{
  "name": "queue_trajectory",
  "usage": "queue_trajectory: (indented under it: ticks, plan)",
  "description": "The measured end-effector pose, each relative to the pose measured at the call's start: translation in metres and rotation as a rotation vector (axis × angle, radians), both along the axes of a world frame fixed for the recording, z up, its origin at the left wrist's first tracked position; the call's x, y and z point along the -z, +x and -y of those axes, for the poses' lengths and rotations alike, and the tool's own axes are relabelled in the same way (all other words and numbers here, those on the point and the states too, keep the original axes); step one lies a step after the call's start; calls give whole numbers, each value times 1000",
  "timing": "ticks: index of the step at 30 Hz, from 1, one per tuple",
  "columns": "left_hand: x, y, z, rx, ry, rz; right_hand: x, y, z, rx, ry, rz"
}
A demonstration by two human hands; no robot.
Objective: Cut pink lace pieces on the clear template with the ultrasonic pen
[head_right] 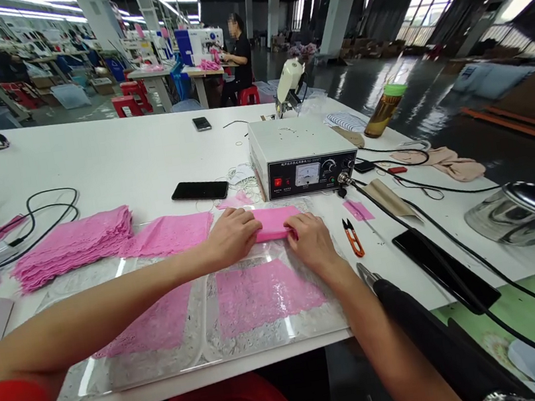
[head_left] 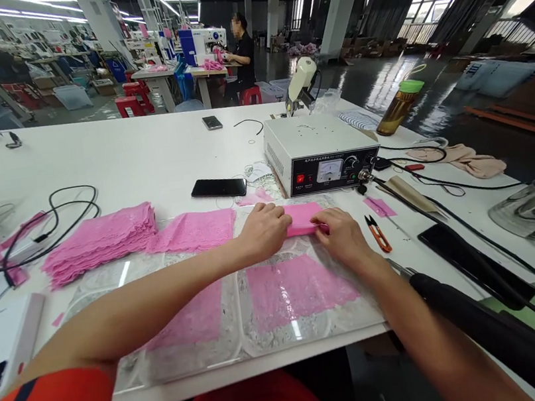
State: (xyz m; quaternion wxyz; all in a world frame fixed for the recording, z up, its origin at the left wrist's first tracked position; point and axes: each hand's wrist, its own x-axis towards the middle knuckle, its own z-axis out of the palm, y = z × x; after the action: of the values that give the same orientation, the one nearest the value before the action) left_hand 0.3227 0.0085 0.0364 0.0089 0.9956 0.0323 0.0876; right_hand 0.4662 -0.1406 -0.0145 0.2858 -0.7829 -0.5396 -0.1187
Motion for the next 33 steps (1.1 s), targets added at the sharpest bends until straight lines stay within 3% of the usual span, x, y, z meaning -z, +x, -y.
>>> queue_trajectory:
  ticks: [4, 10, 16, 24, 33]
  plan:
    - [1, -46, 15, 129, -9, -38, -1, -26, 34, -75, -32, 61]
    - [22, -95, 39, 269, -86, -32, 1, -59, 78, -269, -58, 213]
    - [29, -101, 46, 252, -80, -11, -7, -64, 93, -293, -87, 181]
    - [22, -108, 46, 282, -92, -17, -10, -66, 102, -309, -88, 211]
    - [21, -109, 39, 259, -321, 20, -11, -71, 87, -289, -43, 201]
